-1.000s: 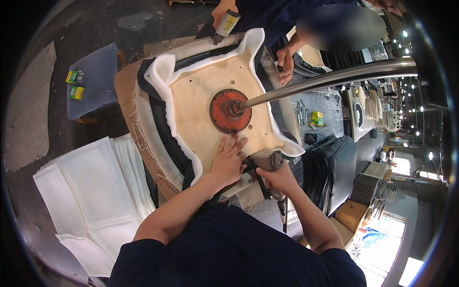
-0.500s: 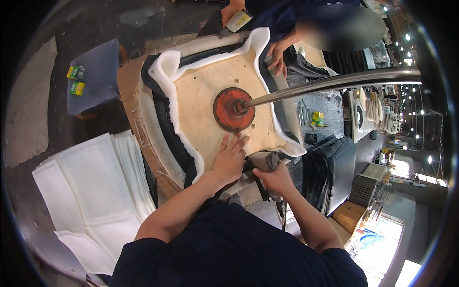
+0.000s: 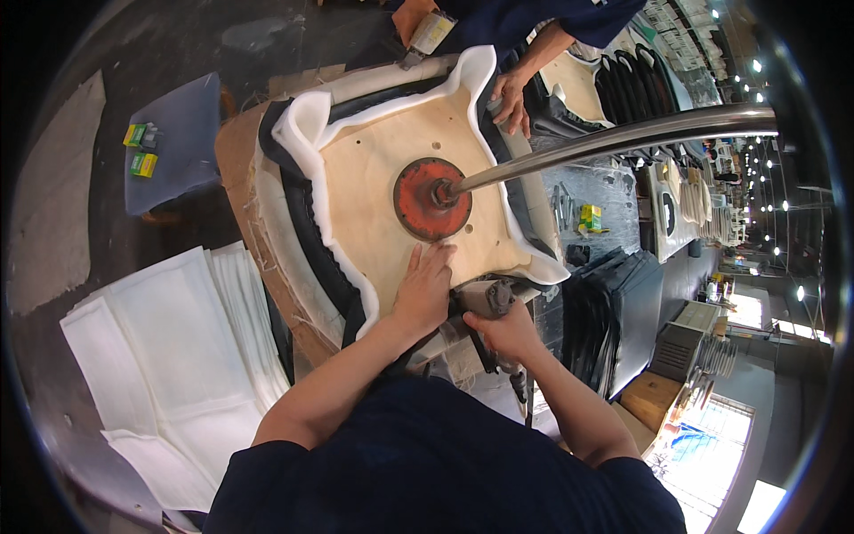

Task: The person assembles a chair by placing a white fabric cover over a wooden seat frame, then uses a pneumatic staple gun to secure the fabric to the underside of the frame. The person repeats the process with a second seat, aligning the fabric and stapling it in place.

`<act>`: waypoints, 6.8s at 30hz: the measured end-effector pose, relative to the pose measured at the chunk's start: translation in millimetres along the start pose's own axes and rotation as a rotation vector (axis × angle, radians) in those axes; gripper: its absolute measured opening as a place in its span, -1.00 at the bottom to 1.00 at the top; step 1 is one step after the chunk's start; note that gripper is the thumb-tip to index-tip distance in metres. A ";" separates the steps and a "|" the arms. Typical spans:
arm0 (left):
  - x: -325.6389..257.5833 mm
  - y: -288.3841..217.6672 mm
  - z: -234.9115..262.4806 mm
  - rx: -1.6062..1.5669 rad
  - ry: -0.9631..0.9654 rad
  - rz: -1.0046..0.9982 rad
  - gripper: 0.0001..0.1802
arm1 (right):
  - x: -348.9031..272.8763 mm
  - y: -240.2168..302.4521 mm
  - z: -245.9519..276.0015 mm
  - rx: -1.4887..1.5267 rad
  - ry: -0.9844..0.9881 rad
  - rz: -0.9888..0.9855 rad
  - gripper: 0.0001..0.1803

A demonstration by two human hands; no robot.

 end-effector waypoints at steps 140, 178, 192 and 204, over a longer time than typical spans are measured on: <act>-33.9 -158.5 -149.9 0.645 0.377 1.140 0.14 | 401.5 -526.1 288.5 0.936 -0.131 -0.215 -0.51; 104.8 -187.1 -252.1 0.594 0.376 -0.308 -0.66 | -61.4 -685.0 209.7 1.643 -1.410 -0.330 -0.74; 124.6 -212.6 -273.2 0.749 0.270 -0.308 -0.68 | -14.2 -779.2 307.6 2.214 -1.492 -0.321 -0.45; 141.1 -216.0 -280.4 0.878 0.268 -0.315 -0.72 | -38.2 -795.7 312.9 1.798 -1.429 -0.611 -0.68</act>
Point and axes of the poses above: each hand's wrist, its own x-axis towards the middle knuckle, its own z-axis out of the back of the hand, y = z × x, the point moved 10 cm from there along x, towards the middle knuckle, and after that the axes turned 6 degrees about -x, right-handed, at the moved point
